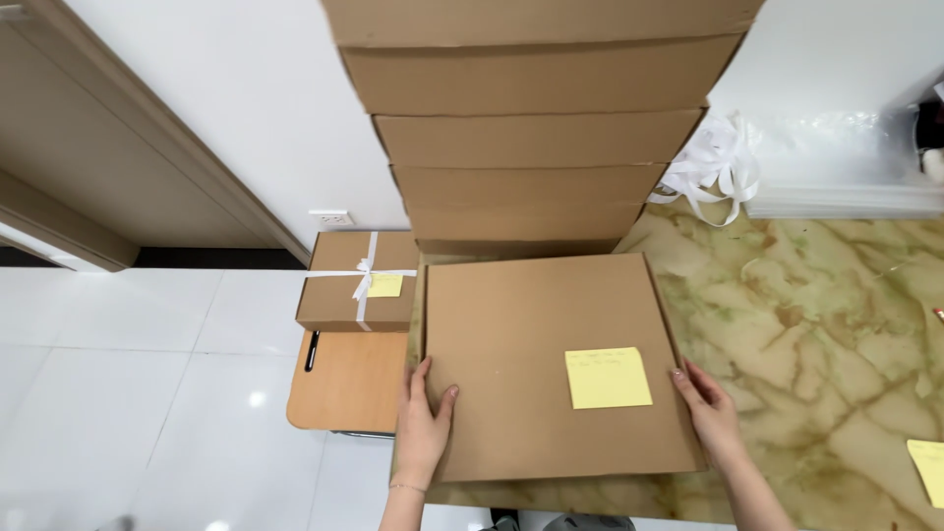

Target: Packing items into cardboard boxes and tying them with decorative ribbons

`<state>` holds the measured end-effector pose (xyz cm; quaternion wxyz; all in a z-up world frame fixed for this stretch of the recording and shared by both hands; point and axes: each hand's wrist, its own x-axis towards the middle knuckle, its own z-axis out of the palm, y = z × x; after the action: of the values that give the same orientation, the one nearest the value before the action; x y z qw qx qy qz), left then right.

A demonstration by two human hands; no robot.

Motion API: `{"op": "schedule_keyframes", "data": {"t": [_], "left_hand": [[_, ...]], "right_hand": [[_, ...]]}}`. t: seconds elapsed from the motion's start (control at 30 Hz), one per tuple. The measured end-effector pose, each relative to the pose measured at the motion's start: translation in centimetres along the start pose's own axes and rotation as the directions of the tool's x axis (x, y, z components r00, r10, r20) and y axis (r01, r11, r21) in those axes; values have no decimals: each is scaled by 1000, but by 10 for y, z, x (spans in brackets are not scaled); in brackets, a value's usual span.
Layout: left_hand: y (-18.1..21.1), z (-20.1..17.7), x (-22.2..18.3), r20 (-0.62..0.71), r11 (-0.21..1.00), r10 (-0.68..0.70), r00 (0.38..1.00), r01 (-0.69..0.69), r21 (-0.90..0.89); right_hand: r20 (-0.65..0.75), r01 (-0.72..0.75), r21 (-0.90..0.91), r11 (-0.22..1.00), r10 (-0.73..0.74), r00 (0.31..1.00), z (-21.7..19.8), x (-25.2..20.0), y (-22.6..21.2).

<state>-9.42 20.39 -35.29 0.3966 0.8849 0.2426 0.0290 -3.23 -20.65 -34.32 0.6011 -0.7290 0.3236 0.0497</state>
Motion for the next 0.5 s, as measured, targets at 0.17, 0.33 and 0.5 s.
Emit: {"op": "schedule_keyframes", "data": {"t": [0.17, 0.33, 0.5], "left_hand": [[0, -27, 2, 199, 933, 113, 973, -35, -358], [-11, -32, 15, 178, 937, 152, 972, -84, -338], [-9, -34, 19, 212, 947, 102, 972, -30, -319]], "right_hand": [[-42, -14, 75, 997, 17, 999, 8, -25, 8], [-108, 205, 3, 979, -204, 973, 14, -45, 18], [-116, 667, -356, 654, -739, 663, 25, -35, 10]]}}
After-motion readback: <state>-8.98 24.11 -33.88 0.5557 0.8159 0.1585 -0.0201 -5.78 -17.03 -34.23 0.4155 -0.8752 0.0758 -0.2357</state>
